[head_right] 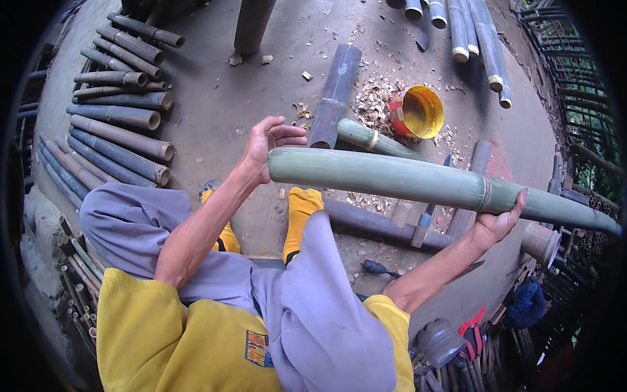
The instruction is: The person sits on the ground and uses a knife to shave and shape a long bamboo pole. They also use a chisel and a wooden mallet to hollow out the end of the bamboo and remove the internal nodes.
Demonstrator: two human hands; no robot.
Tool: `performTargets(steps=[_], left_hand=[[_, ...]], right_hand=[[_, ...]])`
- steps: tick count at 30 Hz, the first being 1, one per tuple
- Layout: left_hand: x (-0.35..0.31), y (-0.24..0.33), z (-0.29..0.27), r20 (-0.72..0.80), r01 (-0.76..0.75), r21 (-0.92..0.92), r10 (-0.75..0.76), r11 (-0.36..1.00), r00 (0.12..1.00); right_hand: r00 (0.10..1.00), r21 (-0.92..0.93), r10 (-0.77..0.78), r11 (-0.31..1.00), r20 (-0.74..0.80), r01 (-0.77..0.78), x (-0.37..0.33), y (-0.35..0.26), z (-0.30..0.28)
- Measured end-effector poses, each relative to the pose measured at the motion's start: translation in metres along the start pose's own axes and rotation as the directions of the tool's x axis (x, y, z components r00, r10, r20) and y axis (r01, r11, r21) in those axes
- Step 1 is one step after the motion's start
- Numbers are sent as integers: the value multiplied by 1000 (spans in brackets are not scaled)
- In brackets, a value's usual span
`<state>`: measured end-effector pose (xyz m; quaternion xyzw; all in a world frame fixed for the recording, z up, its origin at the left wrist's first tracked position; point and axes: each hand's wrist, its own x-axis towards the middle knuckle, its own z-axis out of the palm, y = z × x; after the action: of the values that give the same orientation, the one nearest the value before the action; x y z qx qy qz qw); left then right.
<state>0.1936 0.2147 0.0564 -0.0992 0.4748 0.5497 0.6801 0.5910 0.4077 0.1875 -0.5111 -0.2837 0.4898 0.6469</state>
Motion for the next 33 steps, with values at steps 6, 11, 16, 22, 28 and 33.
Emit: performTargets(steps=[6,11,16,22,28,33], left_hand=[[-2,0,-3,-62,118,-38,-120,992,991],[6,14,-8,-28,99,-132,-104,986,994],[10,18,-9,19,76,-176,-74,981,997],[26,9,-23,-10,-42,-171,41,984,999],[75,-7,-22,-122,-326,-87,315,941,941],[112,8,-1,-98,-524,386,598,759,795]], right_hand=[[997,-13,61,998,-45,-62,20,28,-12],[999,-26,51,998,-20,-51,16,28,1],[998,-23,-35,999,-55,34,-5,13,11],[991,0,-129,992,26,129,-47,-9,25],[945,96,-282,958,165,270,-95,-34,57],[859,102,-447,894,249,436,-122,-46,92]])
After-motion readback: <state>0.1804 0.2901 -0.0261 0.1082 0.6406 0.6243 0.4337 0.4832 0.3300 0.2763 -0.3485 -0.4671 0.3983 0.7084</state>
